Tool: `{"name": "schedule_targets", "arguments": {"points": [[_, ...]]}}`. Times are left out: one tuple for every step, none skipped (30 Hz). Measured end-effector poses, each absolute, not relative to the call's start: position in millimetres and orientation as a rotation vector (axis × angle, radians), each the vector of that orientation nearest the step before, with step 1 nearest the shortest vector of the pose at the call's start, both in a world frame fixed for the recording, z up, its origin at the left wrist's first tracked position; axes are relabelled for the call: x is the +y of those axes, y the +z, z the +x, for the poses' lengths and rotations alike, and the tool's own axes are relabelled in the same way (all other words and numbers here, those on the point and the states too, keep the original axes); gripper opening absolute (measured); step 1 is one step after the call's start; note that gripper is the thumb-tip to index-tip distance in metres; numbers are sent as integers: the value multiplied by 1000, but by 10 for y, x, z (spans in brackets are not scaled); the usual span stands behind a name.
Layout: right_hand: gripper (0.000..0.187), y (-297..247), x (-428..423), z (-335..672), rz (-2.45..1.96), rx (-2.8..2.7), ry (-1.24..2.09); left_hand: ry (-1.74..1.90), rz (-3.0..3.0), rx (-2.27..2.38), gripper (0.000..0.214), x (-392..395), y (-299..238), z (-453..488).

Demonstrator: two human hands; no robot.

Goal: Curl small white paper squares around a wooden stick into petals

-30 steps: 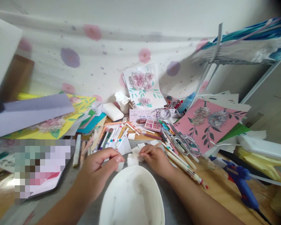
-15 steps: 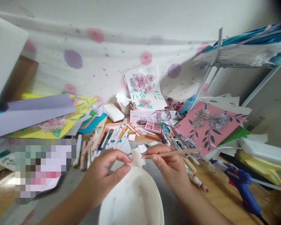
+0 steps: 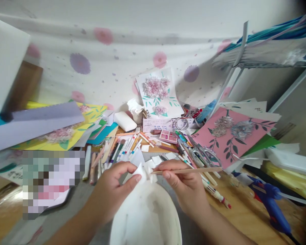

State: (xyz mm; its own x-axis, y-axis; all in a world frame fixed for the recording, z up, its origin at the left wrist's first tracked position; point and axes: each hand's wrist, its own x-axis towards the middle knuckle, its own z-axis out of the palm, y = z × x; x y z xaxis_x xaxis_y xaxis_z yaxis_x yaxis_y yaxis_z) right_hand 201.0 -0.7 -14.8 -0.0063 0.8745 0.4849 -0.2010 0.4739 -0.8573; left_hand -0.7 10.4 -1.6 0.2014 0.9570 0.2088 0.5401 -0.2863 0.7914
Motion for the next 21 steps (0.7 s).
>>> {"name": "schedule_targets", "arguments": {"points": [[8,-160,17,2018,-673,-1235,1009,960,1890,1422,23,131,-6,-17],[6,-172,43,2024,-669,-1172,1053,965,1880,1455,24,161,4,-27],[5,-184,67,2028,-663,-1125,1085,964,1886,1476,25,192,10,-34],[5,-193,88,2029,-655,-1090,1108,957,1905,1478,25,223,12,-40],[6,-199,104,2028,-647,-1067,1123,941,1932,1458,24,250,10,-42],[7,-202,113,2023,-641,-1052,1133,923,1960,1419,21,272,5,-43],[8,-202,116,2017,-636,-1037,1144,912,1988,1372,18,285,-2,-42],[9,-199,113,2009,-632,-1025,1154,915,2012,1334,16,289,-8,-40],[10,-194,106,2001,-630,-1019,1163,936,2026,1316,17,283,-11,-38],[10,-188,95,1992,-628,-1018,1171,977,2035,1320,19,264,-9,-36],[10,-182,81,1984,-627,-1018,1178,1032,2044,1330,20,235,-3,-34],[10,-174,65,1975,-626,-1024,1185,1093,2046,1350,18,197,9,-31],[9,-167,48,1967,-623,-1037,1192,1146,2072,1330,13,151,25,-26],[8,-158,29,1959,-620,-1055,1196,1204,2111,1278,6,103,43,-18],[7,-149,10,1952,-617,-1077,1195,1227,2147,1207,2,54,60,-6],[6,-140,-11,1946,-620,-1103,1187,1258,2147,1176,5,9,76,10],[6,-129,-32,1940,-628,-1132,1171,1260,2154,1162,7,-29,87,29],[6,-118,-53,1937,-642,-1163,1145,1237,2165,1175,7,-58,93,49],[7,-107,-73,1935,-661,-1198,1111,1204,2177,1201,7,-77,94,67],[9,-96,-92,1934,-677,-1237,1075,1173,2181,1222,7,-86,89,82],[10,-87,-109,1934,-685,-1272,1043,1140,2178,1237,7,-88,80,93]]}}
